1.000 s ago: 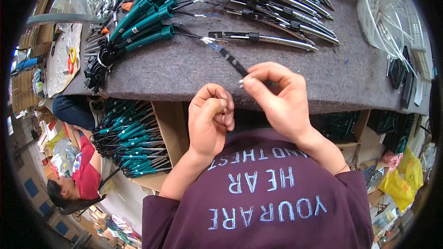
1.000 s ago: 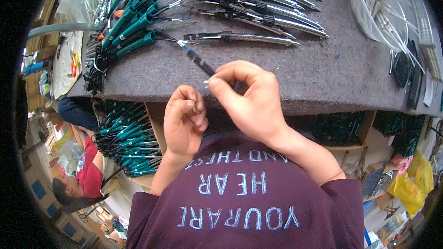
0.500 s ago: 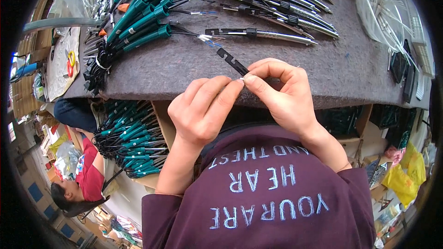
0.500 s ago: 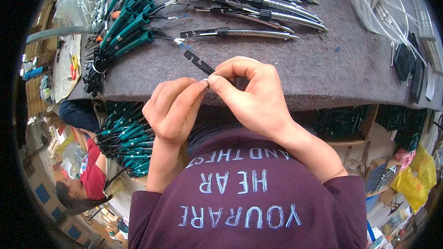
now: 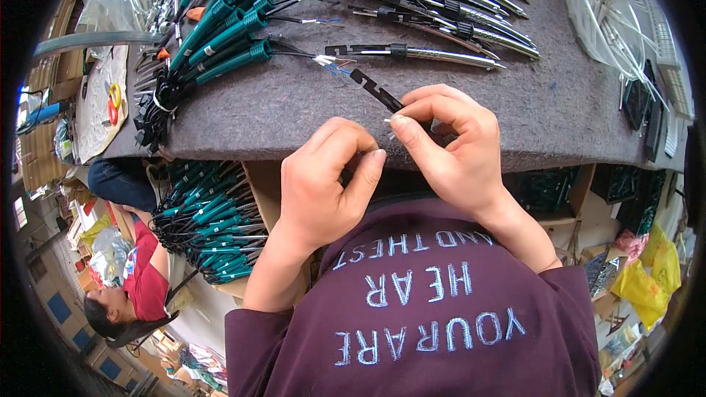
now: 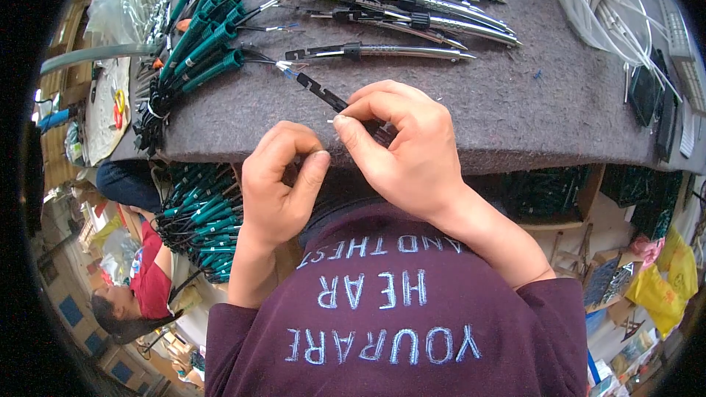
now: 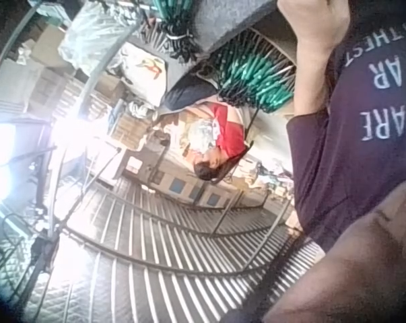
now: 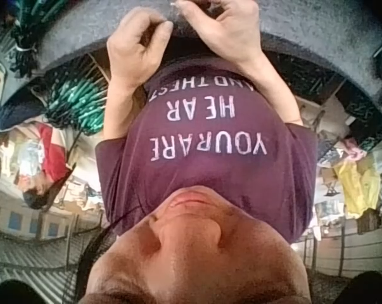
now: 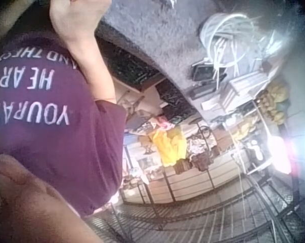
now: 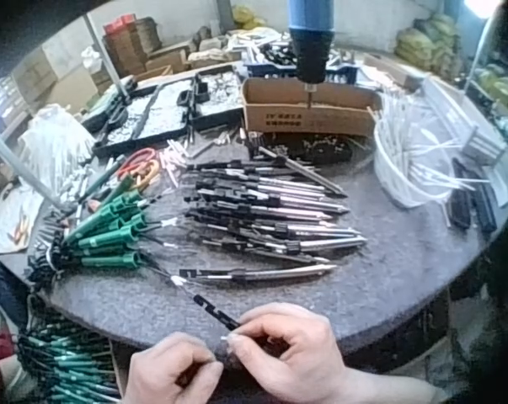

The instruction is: Assembling various components of soldering irons on a workbench.

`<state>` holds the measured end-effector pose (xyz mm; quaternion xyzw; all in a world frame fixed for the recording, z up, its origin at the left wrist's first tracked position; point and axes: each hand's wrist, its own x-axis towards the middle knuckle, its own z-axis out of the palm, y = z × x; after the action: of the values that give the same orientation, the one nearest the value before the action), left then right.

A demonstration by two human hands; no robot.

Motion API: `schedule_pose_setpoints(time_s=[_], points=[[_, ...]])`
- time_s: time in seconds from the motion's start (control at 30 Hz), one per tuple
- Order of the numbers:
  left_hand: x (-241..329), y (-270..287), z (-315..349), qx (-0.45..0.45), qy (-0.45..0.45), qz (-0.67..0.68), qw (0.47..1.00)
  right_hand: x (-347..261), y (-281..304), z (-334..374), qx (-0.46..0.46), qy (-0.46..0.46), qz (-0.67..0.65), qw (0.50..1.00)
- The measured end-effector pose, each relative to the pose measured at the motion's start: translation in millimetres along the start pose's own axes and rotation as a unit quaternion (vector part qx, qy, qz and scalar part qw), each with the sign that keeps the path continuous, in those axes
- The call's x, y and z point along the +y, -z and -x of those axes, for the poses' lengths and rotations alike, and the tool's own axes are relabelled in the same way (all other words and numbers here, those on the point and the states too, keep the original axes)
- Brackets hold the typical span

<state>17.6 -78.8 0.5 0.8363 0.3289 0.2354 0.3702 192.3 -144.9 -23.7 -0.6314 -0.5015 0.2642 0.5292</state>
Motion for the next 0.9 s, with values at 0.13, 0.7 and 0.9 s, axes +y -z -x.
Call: schedule_pose_setpoints(time_s=[0.13,0.7,0.9], points=[[-8.3,-1.3,6.2,0.041,0.063,0.14,0.987,-4.9,4.3,-0.7,-0.019,-0.057,-0.035,0.998],[-3.6,-3.8,-0.9,0.026,0.168,0.287,0.943,-9.7,1.5,-5.5,-0.061,-0.042,-0.025,0.997],[2.9,0.5,6.6,0.098,0.047,0.132,0.985,-23.7,3.2,2.6,-0.077,0.003,0.08,0.994]])
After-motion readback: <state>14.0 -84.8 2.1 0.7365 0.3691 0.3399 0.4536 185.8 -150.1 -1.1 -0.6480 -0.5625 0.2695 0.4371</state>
